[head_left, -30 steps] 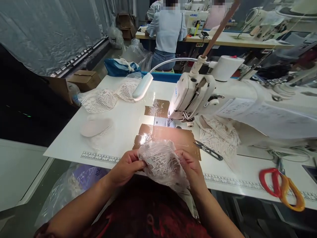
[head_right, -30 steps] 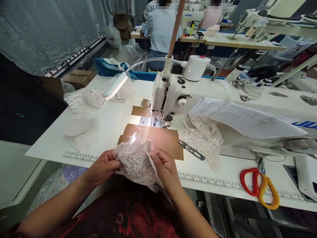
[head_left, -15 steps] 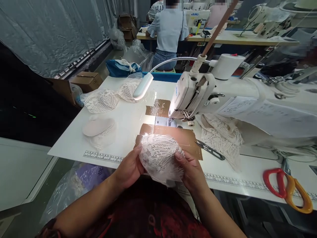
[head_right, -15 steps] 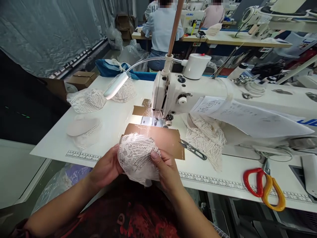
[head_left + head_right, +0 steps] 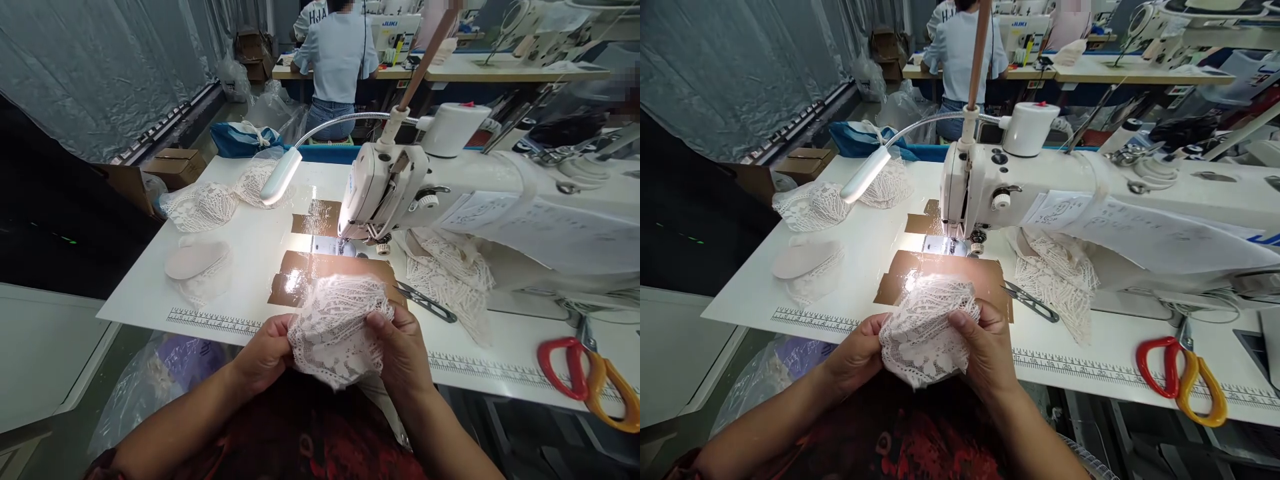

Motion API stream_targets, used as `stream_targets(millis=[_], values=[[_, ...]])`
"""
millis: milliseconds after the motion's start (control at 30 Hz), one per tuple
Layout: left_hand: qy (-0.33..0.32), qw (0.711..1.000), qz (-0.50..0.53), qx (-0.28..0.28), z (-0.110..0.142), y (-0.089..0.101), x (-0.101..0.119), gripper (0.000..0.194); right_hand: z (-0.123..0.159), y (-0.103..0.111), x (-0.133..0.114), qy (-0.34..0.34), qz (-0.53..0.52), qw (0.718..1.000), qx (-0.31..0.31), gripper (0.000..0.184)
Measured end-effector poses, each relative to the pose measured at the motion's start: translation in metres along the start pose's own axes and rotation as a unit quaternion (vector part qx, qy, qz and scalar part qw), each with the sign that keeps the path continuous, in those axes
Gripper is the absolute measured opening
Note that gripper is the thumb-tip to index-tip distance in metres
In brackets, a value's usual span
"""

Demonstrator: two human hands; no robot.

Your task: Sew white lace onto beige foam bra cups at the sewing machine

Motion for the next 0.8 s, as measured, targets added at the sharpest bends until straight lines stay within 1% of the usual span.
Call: stream_targets(millis=[67,100,133,167,200,233,267,300,333,367,400,467,500,533,633,733,800], values=[[-0.015,1.000,-0.010,0.006,0.005,0.007,0.005,0.005,0.000,-0.002,-0.001,0.004,-0.011,1.000,-0.004,0.028],[-0.033,0.999,-0.024,0.011,0.008,0.010,0.012,0.004,-0.001,-0.003,-0.001,0.011,-0.010,1.000,-0.011,0.028],[-0.066,0.997,-0.045,0.024,0.013,0.014,0.022,0.008,-0.001,-0.005,-0.003,0.021,-0.002,1.000,-0.022,0.026],[-0.113,0.990,-0.074,0.045,0.019,0.017,0.035,0.015,-0.001,-0.008,-0.004,0.032,0.013,0.999,-0.042,0.023],[-0.170,0.976,-0.118,0.070,0.028,0.019,0.050,0.023,0.000,-0.013,-0.006,0.042,0.035,0.996,-0.073,0.019],[-0.228,0.953,-0.175,0.094,0.037,0.017,0.066,0.033,0.001,-0.019,-0.007,0.051,0.063,0.990,-0.111,0.016],[-0.272,0.924,-0.243,0.111,0.046,0.012,0.078,0.046,0.003,-0.028,-0.008,0.058,0.095,0.982,-0.155,0.016],[-0.294,0.895,-0.316,0.114,0.050,0.003,0.085,0.059,0.006,-0.036,-0.008,0.064,0.126,0.970,-0.199,0.015],[-0.290,0.870,-0.385,0.104,0.051,-0.006,0.087,0.066,0.009,-0.044,-0.008,0.070,0.155,0.956,-0.237,0.012],[-0.270,0.852,-0.440,0.086,0.048,-0.014,0.086,0.064,0.011,-0.050,-0.009,0.078,0.179,0.944,-0.266,0.009],[-0.241,0.842,-0.478,0.065,0.045,-0.020,0.082,0.054,0.012,-0.054,-0.010,0.088,0.199,0.934,-0.283,0.007],[-0.201,0.838,-0.506,0.033,0.039,-0.028,0.074,0.028,0.012,-0.058,-0.014,0.122,0.229,0.922,-0.289,0.007],[-0.196,0.839,-0.508,0.026,0.037,-0.031,0.072,0.021,0.010,-0.058,-0.018,0.146,0.244,0.916,-0.282,0.008],[-0.197,0.838,-0.508,0.021,0.035,-0.033,0.071,0.018,0.009,-0.058,-0.022,0.174,0.258,0.910,-0.273,0.008],[-0.205,0.836,-0.508,0.008,0.032,-0.037,0.068,0.017,0.006,-0.055,-0.034,0.243,0.297,0.889,-0.249,0.007],[-0.215,0.835,-0.506,-0.009,0.033,-0.040,0.070,0.019,0.004,-0.053,-0.037,0.256,0.323,0.879,-0.241,0.009],[-0.224,0.833,-0.505,-0.008,0.034,-0.041,0.074,0.021,0.003,-0.053,-0.038,0.262,0.336,0.873,-0.237,0.012]])
Point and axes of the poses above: each hand's wrist, its own z-axis away from the middle knuckle, its own y-axis out of the back of the hand, x = y × z, the point moved 9 cm from there along -z, towards the middle knuckle, and after that the axes turned 14 degrees about y, right-handed, at the moved point
